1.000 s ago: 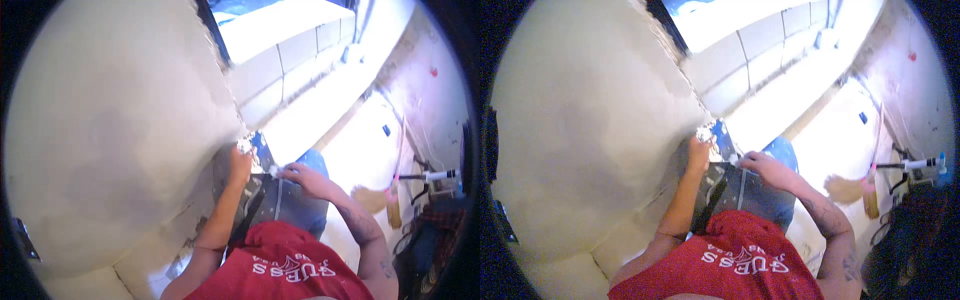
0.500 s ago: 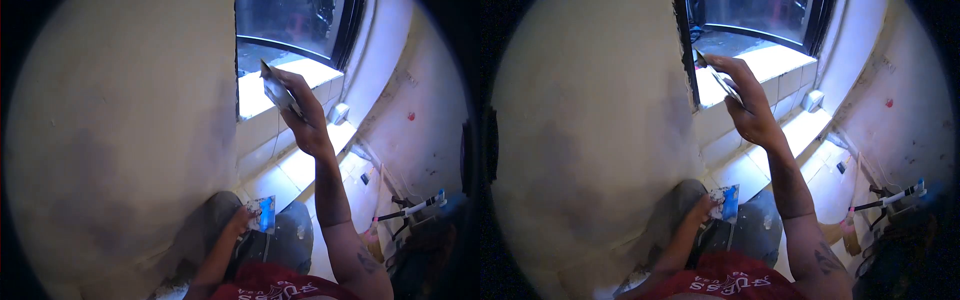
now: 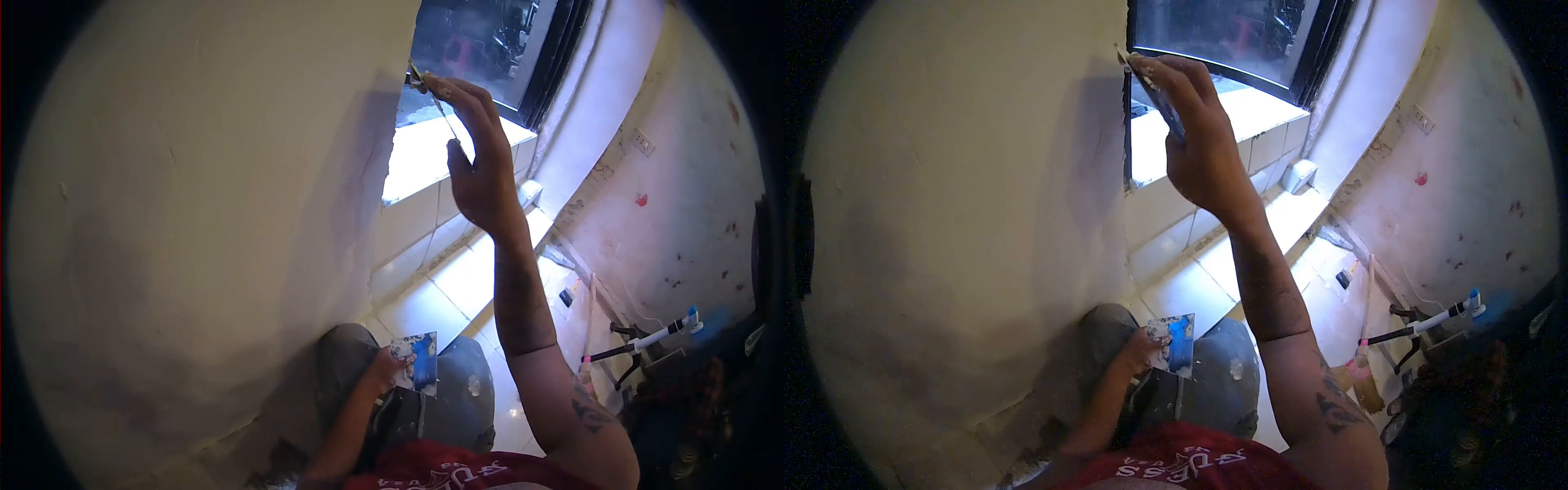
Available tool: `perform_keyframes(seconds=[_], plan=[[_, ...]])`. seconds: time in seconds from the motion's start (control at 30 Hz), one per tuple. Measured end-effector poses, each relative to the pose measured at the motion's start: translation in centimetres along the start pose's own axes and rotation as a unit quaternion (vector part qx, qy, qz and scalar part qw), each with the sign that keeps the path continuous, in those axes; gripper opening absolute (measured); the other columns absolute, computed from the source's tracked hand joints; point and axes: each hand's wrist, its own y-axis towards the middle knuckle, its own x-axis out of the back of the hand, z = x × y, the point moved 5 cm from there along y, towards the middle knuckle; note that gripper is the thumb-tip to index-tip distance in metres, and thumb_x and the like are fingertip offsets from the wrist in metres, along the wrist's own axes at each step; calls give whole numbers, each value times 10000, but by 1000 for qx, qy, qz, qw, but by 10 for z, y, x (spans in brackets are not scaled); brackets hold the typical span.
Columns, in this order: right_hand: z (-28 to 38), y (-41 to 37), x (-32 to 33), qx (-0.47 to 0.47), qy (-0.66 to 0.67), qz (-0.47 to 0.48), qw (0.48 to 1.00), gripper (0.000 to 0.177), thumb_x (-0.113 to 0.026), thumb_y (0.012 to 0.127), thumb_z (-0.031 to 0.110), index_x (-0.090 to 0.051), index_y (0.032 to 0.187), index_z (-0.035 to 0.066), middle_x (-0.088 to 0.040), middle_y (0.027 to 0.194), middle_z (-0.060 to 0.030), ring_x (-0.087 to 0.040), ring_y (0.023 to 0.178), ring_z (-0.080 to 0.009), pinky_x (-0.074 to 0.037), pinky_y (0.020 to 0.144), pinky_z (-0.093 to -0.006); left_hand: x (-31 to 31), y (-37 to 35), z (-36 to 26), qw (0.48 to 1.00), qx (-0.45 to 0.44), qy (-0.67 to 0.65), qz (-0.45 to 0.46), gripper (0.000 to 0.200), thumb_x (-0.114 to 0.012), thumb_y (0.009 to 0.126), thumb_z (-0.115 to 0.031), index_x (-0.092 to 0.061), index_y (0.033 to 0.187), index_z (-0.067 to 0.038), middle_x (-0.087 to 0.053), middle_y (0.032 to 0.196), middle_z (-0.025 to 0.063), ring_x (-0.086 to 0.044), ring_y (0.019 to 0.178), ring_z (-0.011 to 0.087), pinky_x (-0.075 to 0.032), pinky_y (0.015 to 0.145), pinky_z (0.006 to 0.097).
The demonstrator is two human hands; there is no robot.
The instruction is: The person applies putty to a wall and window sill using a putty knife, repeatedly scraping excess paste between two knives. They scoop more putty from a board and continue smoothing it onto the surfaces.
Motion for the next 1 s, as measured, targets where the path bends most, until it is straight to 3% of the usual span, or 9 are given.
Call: perform_keyframes(seconds=[0.13,0.23,0.33,0.43,0.53,0.63,0.73,0.8,1.0], plan=[[5,1,-11,22,-71,-40,996,685,-560,603,-191,-476,1177,175,-439,1127,-123,-478,1034,-306,-486,811,-356,6,12,12,999,-8,-48,21,369,-653,722,-5,-480,1048,-14,-576,849,65,-572,682,150,-507,559,294],[-1,1,-22,43,-127,-51,990,672,-621,610,-126,-476,1182,196,-433,1135,-103,-448,1059,-288,-412,894,-438,6,13,13,999,-14,-43,26,365,-652,727,-14,-480,1049,-13,-575,851,60,-572,689,145,-508,566,296],[-9,-13,-44,64,-193,-75,976,659,-712,593,31,-494,1181,231,-408,1156,-80,-369,1117,-277,-245,950,-588,6,15,14,999,-11,-43,24,355,-653,732,-25,-483,1043,-11,-575,850,57,-571,693,140,-508,571,294],[-11,-41,-62,51,-217,-72,972,605,-678,632,66,-496,1186,228,-401,1141,-80,-360,1121,-282,-213,966,-584,5,14,11,999,-34,1,16,355,-643,744,-20,-473,1055,-9,-575,863,58,-572,701,141,-512,582,299],[-7,-78,-74,36,-188,-23,981,539,-658,650,44,-527,1150,195,-419,1134,-80,-373,1119,-283,-237,953,-577,-2,6,3,996,-28,-68,44,357,-629,754,-6,-459,1068,-6,-573,874,58,-571,702,141,-515,590,302],[-9,-86,-62,33,-146,-11,989,534,-667,648,30,-535,1142,183,-428,1128,-88,-389,1107,-280,-268,951,-536,2,8,8,997,-12,-57,41,362,-619,761,4,-446,1079,-1,-570,881,59,-570,704,141,-517,591,301],[-15,-60,-37,71,-119,-81,987,570,-672,645,4,-522,1164,186,-449,1123,-105,-412,1090,-278,-332,898,-447,0,8,8,994,-67,-87,28,341,-621,761,0,-457,1060,3,-571,872,56,-569,700,135,-516,585,291],[-2,-21,-17,119,-175,-97,973,638,-683,633,-11,-471,1198,198,-447,1142,-113,-426,1062,-282,-359,853,-405,0,6,4,999,-37,-17,12,330,-620,761,0,-465,1052,3,-573,870,55,-568,699,132,-515,585,285],[-17,0,-39,135,-190,-103,967,666,-727,582,24,-498,1170,239,-440,1145,-84,-392,1075,-284,-334,862,-456,4,12,10,999,-42,-22,19,328,-615,760,9,-470,1055,4,-569,881,61,-560,706,125,-507,581,275]])
